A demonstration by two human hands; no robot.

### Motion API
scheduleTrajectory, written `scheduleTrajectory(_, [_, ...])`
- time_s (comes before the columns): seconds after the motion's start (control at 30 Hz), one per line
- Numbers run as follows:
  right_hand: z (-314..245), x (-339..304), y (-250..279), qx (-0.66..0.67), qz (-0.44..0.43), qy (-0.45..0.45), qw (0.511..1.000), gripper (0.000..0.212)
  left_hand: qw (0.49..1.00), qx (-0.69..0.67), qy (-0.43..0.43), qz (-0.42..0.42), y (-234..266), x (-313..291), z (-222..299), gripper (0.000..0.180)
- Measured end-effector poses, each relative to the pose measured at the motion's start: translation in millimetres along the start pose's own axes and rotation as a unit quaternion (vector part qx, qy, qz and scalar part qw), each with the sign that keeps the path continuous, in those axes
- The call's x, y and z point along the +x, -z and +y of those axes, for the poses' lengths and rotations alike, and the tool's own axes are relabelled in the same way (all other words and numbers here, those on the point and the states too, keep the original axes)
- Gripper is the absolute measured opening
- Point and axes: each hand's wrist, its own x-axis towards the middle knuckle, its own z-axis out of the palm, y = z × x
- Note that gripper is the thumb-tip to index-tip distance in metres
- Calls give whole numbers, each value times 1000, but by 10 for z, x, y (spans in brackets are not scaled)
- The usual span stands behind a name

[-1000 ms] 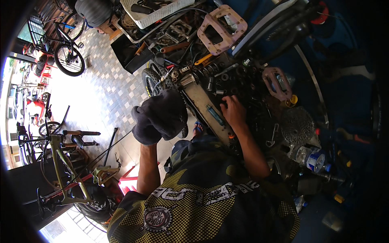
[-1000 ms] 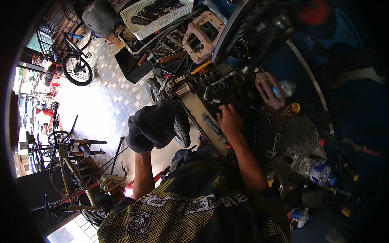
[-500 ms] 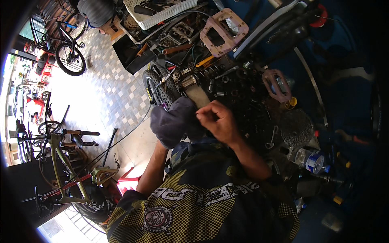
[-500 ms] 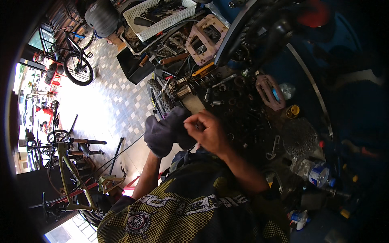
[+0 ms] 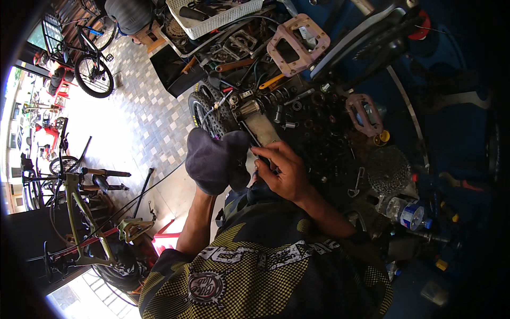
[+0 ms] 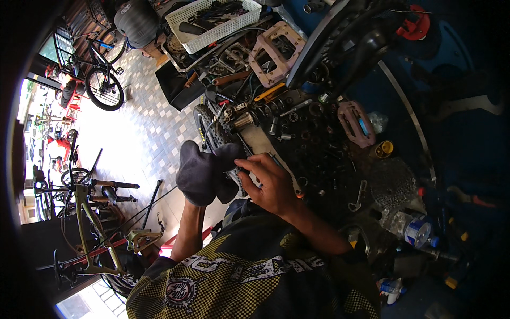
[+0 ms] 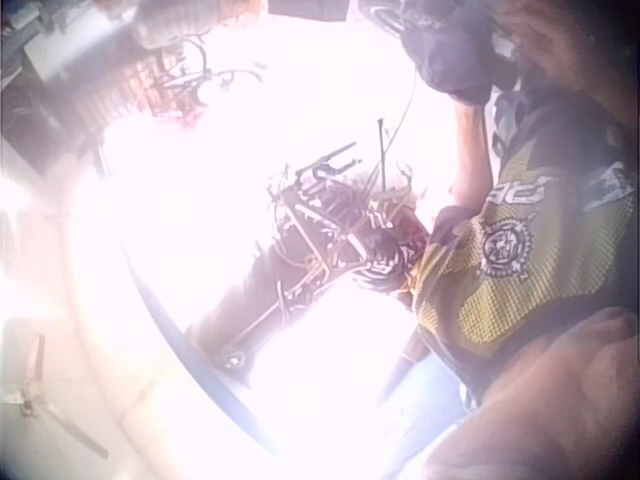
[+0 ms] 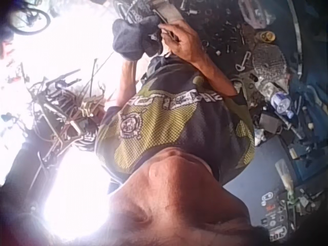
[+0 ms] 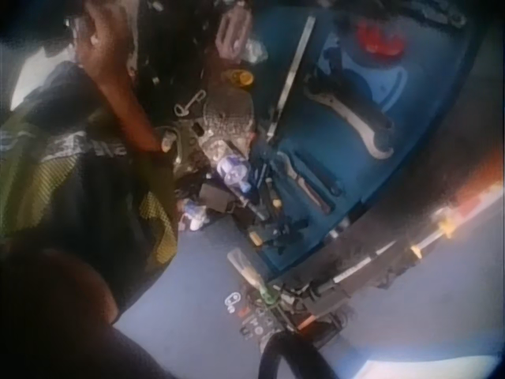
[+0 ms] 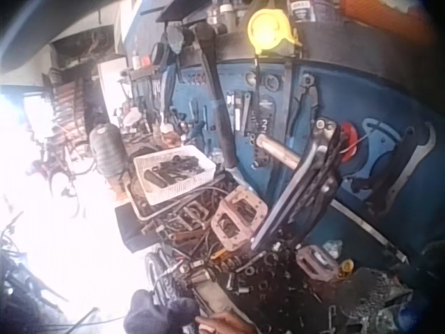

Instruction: The person assembles a bicycle hub by inserting bearings and washers into the hub shell, using a grease syringe to apply lubricant, and wiping the components with a cloth. The assembly is performed at a workbench in a bicycle repair shop.

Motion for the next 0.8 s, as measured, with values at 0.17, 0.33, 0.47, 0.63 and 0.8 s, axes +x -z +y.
scheduleTrajectory(0.17, [-35,-15,-69,77,21,-15,997,31,1000,-23,-11,-13,132,58,108,29])
scheduleTrajectory(0.33, [-54,79,-99,53,28,30,998,27,978,-208,-18,17,-157,-292,146,27])
scheduleTrajectory(0.47, [-2,66,-150,29,26,45,998,28,976,-204,-7,71,-214,-369,208,22])
scheduleTrajectory(0.63, [121,8,-183,-33,23,62,997,28,975,-217,35,23,-352,-551,108,19])
scheduleTrajectory(0.8, [176,-11,-189,-72,68,126,987,23,954,-280,-92,-54,-341,-414,44,22])
